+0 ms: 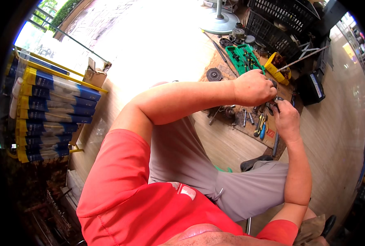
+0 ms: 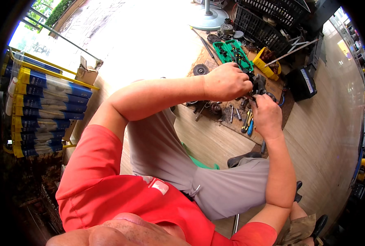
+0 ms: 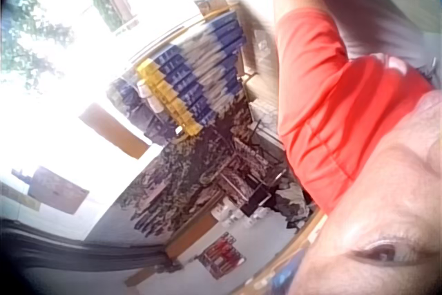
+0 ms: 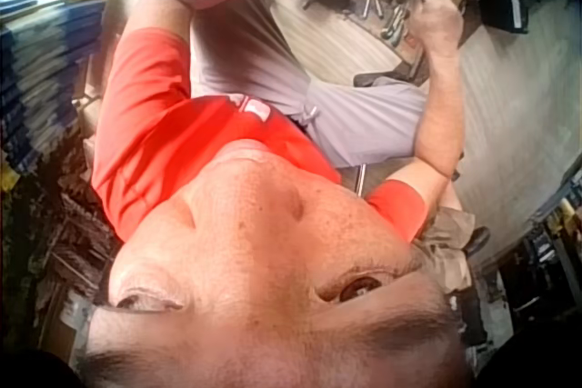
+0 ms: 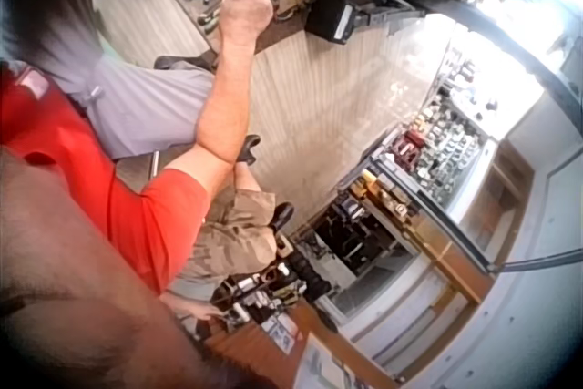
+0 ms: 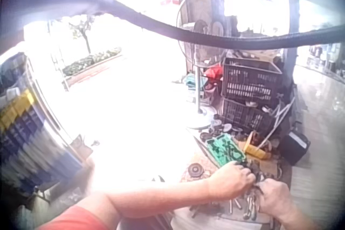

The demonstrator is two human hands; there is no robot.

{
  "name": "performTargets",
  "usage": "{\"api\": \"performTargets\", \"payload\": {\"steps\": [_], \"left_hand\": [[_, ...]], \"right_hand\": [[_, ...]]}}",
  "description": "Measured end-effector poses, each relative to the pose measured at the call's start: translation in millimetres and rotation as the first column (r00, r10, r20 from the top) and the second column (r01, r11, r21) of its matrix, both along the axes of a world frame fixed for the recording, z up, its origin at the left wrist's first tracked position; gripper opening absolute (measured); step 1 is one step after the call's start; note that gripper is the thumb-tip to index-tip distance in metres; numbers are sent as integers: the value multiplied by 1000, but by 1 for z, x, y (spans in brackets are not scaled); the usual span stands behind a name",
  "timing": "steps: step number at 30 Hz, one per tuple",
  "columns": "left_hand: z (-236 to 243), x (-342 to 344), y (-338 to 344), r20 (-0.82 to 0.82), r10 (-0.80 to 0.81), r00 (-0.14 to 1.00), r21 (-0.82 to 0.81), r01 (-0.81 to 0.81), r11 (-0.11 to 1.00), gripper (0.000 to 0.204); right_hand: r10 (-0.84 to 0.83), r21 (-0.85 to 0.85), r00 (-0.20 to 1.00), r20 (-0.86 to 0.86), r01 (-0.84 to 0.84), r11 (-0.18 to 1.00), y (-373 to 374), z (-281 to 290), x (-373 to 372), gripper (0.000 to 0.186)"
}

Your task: The person is disassembling an alternator by hand and using tools to remove screws and wires, separating the rotor from the stator and casing.

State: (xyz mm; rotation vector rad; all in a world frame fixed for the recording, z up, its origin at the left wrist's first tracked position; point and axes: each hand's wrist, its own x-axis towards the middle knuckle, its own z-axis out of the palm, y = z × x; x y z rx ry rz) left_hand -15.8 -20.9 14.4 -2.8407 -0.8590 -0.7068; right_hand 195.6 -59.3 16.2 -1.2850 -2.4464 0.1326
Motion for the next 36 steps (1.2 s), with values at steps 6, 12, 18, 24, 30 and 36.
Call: {"api": "performTargets", "payload": {"steps": [6,12,18,24,30,36], "left_hand": [[1,4,-5,-25,11,1000,-32,-11,999,13],[2,6,-9,-43,33,999,-130,-38,991,14],[0,2,-10,33,-9,999,-29,10,1000,12],[2,2,-8,-32,0,999,23,1,1000,10],[2,5,-8,-47,49,998,18,-48,999,11],[6,9,-10,-97,85,992,-80,-93,992,13]], "right_hand": [[8,23,999,33,-9,1000,1,-2,2,10],[21,28,997,69,-23,999,-2,1,-1,4],[27,23,997,71,-29,999,-1,-2,0,3],[-2,25,998,57,1,1000,1,-6,-1,9],[-27,36,996,81,24,999,1,-3,-2,13],[-18,43,991,135,12,999,0,-6,-1,11]]}}
